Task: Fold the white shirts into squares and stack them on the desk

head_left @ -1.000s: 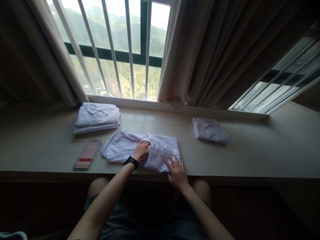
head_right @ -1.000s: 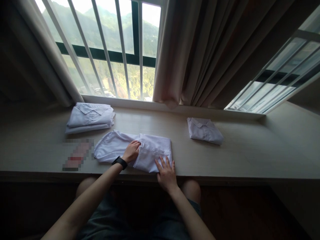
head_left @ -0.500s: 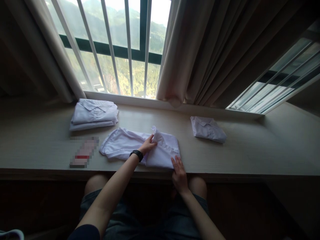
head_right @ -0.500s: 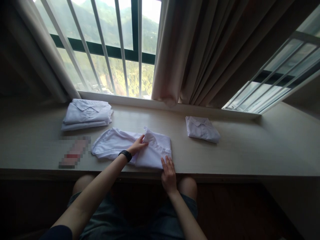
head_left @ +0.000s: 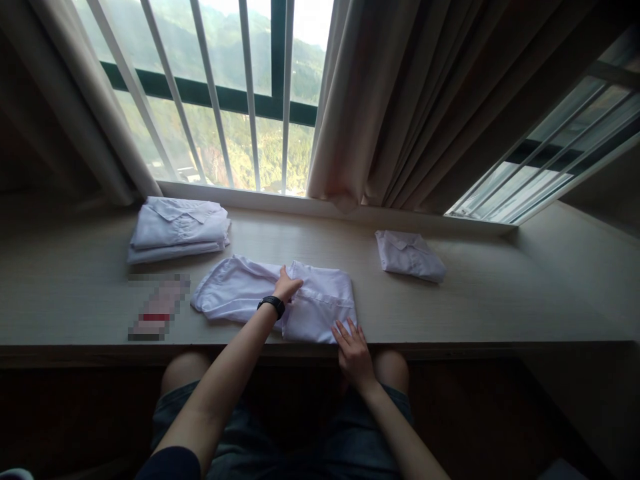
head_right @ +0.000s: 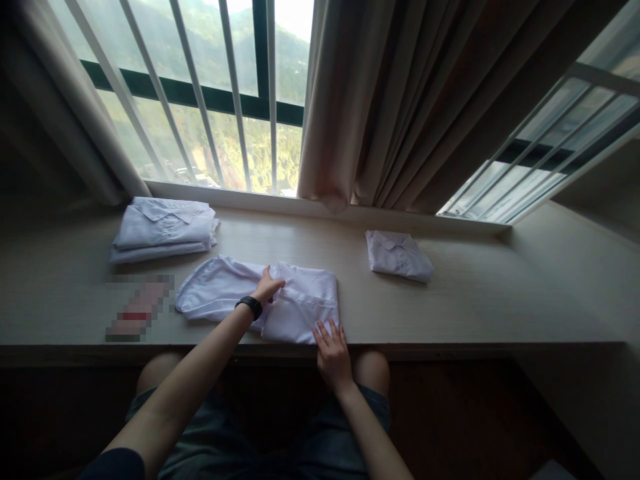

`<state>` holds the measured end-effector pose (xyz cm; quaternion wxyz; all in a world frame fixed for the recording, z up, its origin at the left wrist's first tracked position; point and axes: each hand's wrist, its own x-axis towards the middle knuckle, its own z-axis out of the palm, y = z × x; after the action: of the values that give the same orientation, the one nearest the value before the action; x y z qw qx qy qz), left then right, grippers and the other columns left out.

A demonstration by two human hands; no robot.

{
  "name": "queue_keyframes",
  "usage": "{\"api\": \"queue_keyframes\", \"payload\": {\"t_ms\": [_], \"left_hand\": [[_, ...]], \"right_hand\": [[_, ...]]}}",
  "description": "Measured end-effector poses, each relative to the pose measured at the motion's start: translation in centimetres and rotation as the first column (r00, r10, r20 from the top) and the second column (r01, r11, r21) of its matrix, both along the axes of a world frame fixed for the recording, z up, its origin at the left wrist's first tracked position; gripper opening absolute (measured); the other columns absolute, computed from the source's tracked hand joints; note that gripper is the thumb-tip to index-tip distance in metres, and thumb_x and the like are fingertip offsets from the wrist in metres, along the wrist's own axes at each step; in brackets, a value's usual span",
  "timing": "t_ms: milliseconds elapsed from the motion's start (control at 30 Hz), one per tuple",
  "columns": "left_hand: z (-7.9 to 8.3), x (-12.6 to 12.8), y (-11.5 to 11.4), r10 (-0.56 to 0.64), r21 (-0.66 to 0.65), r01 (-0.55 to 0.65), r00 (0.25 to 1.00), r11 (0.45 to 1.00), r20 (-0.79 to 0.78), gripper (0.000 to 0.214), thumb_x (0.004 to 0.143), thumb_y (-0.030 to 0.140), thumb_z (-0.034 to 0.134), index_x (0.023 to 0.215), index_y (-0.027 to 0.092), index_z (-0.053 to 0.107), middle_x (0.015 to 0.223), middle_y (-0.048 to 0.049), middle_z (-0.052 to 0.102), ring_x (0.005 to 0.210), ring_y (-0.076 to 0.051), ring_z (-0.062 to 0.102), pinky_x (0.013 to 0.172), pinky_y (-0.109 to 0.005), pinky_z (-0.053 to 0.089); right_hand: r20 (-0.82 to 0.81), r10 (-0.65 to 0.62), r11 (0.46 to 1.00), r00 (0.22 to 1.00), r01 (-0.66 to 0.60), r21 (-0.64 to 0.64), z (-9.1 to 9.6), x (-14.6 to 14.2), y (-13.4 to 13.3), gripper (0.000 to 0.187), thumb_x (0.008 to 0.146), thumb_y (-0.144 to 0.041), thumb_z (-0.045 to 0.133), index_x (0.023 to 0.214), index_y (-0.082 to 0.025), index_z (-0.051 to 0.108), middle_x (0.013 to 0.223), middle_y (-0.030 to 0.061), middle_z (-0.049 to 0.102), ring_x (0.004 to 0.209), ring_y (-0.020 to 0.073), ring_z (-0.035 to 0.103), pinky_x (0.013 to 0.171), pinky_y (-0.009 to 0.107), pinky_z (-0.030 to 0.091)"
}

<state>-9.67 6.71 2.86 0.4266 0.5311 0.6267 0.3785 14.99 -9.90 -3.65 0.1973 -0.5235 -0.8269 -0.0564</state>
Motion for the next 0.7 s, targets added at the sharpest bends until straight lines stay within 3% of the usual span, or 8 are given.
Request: {"api": "queue_keyframes", "payload": {"t_ms": [100, 200, 267, 367, 500, 600, 700], "left_hand": [[1.0, 0.1, 0.4, 0.046, 0.023, -0.042, 0.985, 0.999, -0.168, 0.065, 0.075, 0.036, 0.070, 0.134, 0.017, 0.054, 0.105, -0.0124, 0.071, 0.098, -0.028, 0.067, 0.085, -0.035, 0.050], [2.5, 0.9, 0.7, 0.011, 0.084, 0.014, 0.957, 0.996, -0.290, 0.048, 0.077, 0.031, 0.067, 0.123, 0.021, 0.065, 0.111, -0.0116, 0.072, 0.106, -0.030, 0.065, 0.093, -0.039, 0.048], [3.6, 1.9, 0.7, -0.037, 0.122, 0.075, 0.956, 0.990, -0.290, 0.034, 0.078, 0.026, 0.064, 0.111, 0.021, 0.072, 0.108, -0.0103, 0.073, 0.105, -0.029, 0.065, 0.095, -0.038, 0.047], [5.2, 3.9, 1.0, -0.133, 0.197, 0.188, 0.956, 0.962, -0.261, 0.026, 0.081, 0.023, 0.062, 0.103, 0.022, 0.075, 0.107, -0.0065, 0.073, 0.104, -0.025, 0.065, 0.097, -0.034, 0.046], [6.0, 5.6, 2.2, -0.249, 0.278, 0.272, 0.961, 0.921, -0.116, 0.028, 0.086, 0.027, 0.058, 0.108, 0.018, 0.073, 0.105, -0.0067, 0.073, 0.098, -0.021, 0.066, 0.092, -0.031, 0.050], [5.8, 4.9, 2.6, -0.242, 0.193, 0.278, 0.951, 0.941, -0.191, 0.026, 0.084, 0.023, 0.059, 0.104, 0.017, 0.074, 0.099, -0.0072, 0.073, 0.094, -0.021, 0.066, 0.089, -0.031, 0.051], [5.2, 2.6, 1.2, -0.163, 0.146, 0.212, 0.942, 0.966, -0.293, 0.027, 0.077, 0.017, 0.062, 0.102, 0.015, 0.073, 0.101, -0.0109, 0.070, 0.097, -0.025, 0.065, 0.093, -0.035, 0.048]], "right_hand": [[-0.025, -0.023, 1.000, 0.999, 0.022, -0.008, 0.8, -0.4, 0.1, 0.057, 0.087, -0.006, 0.044, 0.139, -0.024, 0.058, 0.149, 0.0025, 0.051, 0.150, 0.0286, 0.024, 0.121, 0.057, 0.024], [-0.066, -0.034, 0.999, 0.997, 0.034, -0.007, 1.8, -0.9, 0.8, 0.064, 0.085, -0.009, 0.047, 0.147, -0.023, 0.048, 0.156, 0.0046, 0.041, 0.152, 0.0301, 0.019, 0.121, 0.059, 0.021], [-0.091, -0.015, 1.000, 0.996, 0.014, -0.013, 2.1, -1.1, 1.4, 0.070, 0.083, -0.007, 0.046, 0.151, -0.024, 0.042, 0.161, 0.0048, 0.032, 0.153, 0.0301, 0.016, 0.121, 0.060, 0.022], [-0.167, 0.051, 0.999, 0.985, -0.047, 0.026, 1.7, -1.1, 1.9, 0.076, 0.085, -0.001, 0.036, 0.156, -0.029, 0.033, 0.161, 0.0042, 0.032, 0.152, 0.0252, 0.019, 0.121, 0.056, 0.027], [-0.296, -0.012, 0.993, 0.955, 0.046, 0.108, 0.3, -0.6, 1.3, 0.081, 0.085, 0.002, 0.028, 0.159, -0.028, 0.019, 0.160, 0.0066, 0.033, 0.150, 0.0221, 0.027, 0.119, 0.053, 0.033], [-0.219, -0.065, 0.992, 0.973, 0.087, 0.092, -0.1, -0.7, 0.5, 0.076, 0.085, -0.001, 0.033, 0.157, -0.026, 0.031, 0.157, 0.0072, 0.039, 0.151, 0.0257, 0.024, 0.119, 0.057, 0.030], [-0.111, -0.100, 0.994, 0.989, 0.104, 0.035, 0.8, -1.4, 0.2, 0.068, 0.081, -0.005, 0.044, 0.147, -0.021, 0.049, 0.155, 0.0091, 0.042, 0.152, 0.0310, 0.019, 0.120, 0.062, 0.023]]}}
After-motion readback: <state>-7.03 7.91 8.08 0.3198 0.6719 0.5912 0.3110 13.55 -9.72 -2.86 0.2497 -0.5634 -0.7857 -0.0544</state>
